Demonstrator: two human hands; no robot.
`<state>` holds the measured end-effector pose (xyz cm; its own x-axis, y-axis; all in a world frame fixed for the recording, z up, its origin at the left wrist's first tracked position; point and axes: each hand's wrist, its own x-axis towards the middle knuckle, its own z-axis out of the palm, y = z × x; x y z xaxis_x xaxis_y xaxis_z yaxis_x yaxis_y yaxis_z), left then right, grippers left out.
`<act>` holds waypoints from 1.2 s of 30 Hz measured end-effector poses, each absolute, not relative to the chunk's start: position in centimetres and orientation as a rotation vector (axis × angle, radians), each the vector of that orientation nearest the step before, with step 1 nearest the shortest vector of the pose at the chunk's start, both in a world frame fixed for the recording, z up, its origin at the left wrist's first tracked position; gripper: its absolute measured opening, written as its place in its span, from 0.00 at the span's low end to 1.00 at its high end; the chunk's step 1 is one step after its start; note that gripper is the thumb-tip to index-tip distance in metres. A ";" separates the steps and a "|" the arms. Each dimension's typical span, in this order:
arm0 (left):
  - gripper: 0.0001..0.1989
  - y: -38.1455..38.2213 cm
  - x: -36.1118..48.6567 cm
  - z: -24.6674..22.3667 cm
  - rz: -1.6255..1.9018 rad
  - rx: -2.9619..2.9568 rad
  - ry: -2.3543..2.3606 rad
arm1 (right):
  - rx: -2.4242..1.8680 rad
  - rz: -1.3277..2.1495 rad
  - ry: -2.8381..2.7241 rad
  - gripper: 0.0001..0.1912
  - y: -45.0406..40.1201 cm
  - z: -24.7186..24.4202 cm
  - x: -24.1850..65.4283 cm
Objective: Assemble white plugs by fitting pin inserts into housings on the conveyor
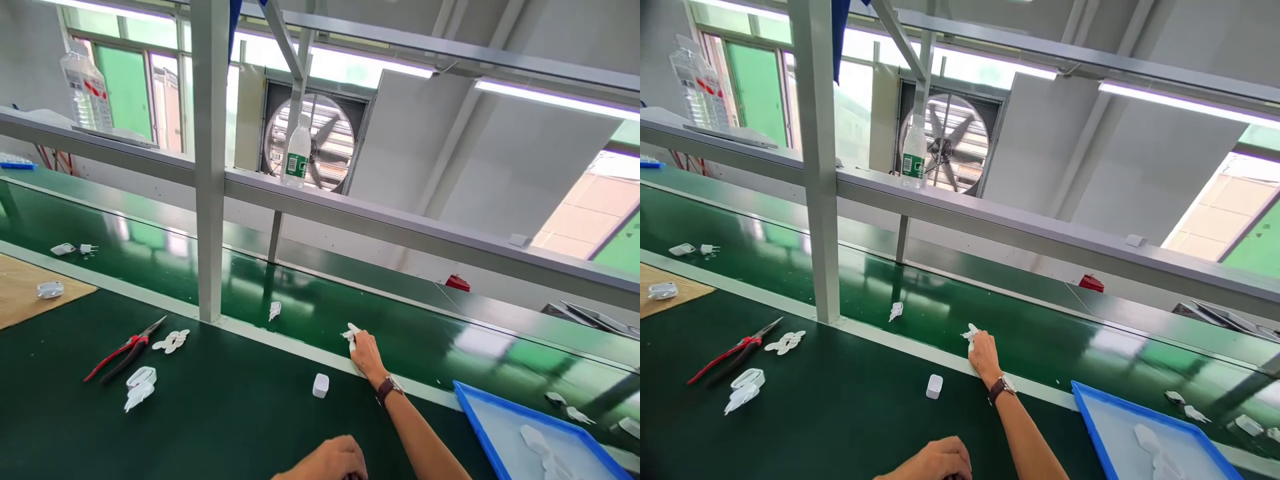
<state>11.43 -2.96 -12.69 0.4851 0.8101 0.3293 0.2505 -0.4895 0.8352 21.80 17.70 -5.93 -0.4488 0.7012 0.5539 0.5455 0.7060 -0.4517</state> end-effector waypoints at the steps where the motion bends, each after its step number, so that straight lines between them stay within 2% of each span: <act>1: 0.14 -3.2 11.4 -12.4 0.954 1.978 0.912 | -0.935 0.317 -2.137 0.21 17.2 -5.5 22.0; 4: 0.35 -4.3 11.4 -10.8 1.079 1.931 1.146 | -0.902 0.479 -2.061 0.22 14.4 -4.7 23.7; 6: 0.39 -4.9 11.3 -9.3 1.311 1.852 1.339 | -0.892 0.570 -2.014 0.23 11.6 -4.6 25.0; 9: 0.34 -5.2 11.1 -7.4 1.644 1.717 1.421 | -0.872 0.822 -1.886 0.23 7.0 -5.0 26.3; 11: 0.26 -5.3 10.9 -6.6 1.754 1.666 1.351 | -0.824 1.090 -1.724 0.23 4.6 -5.3 26.5; 14: 0.12 -5.5 10.9 -6.0 1.738 1.607 1.259 | -0.749 1.333 -1.502 0.29 2.8 -5.5 26.5; 16: 0.09 -5.7 10.9 -5.7 1.670 1.546 1.214 | -0.749 1.339 -1.452 0.34 2.3 -5.6 26.7; 18: 0.11 -5.9 11.0 -5.5 1.618 1.427 1.168 | -0.772 1.310 -1.490 0.36 1.9 -5.6 27.0; 21: 0.16 -6.0 11.0 -5.3 1.563 1.221 1.096 | -0.787 1.221 -1.643 0.31 1.0 -5.7 27.4; 23: 0.19 -5.9 10.8 -5.2 1.530 1.130 1.076 | -0.779 1.068 -1.752 0.27 0.4 -5.5 27.8; 29: 0.23 -5.8 10.0 -4.6 1.402 0.924 1.009 | -0.672 0.517 -1.982 0.27 -0.2 -5.0 28.8; 32: 0.24 -5.9 10.0 -4.4 1.358 0.882 0.935 | -0.598 0.565 -2.023 0.23 -0.5 -5.0 29.1; 36: 0.21 -6.1 10.2 -4.3 1.368 0.869 0.958 | -0.600 0.811 -2.018 0.24 -1.2 -4.8 29.0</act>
<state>10.25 -6.08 -4.34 -0.0281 0.9986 -0.0459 -0.3846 0.0316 0.9225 29.03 -1.21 -4.82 -0.5175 0.6667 0.5363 0.1102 0.6735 -0.7309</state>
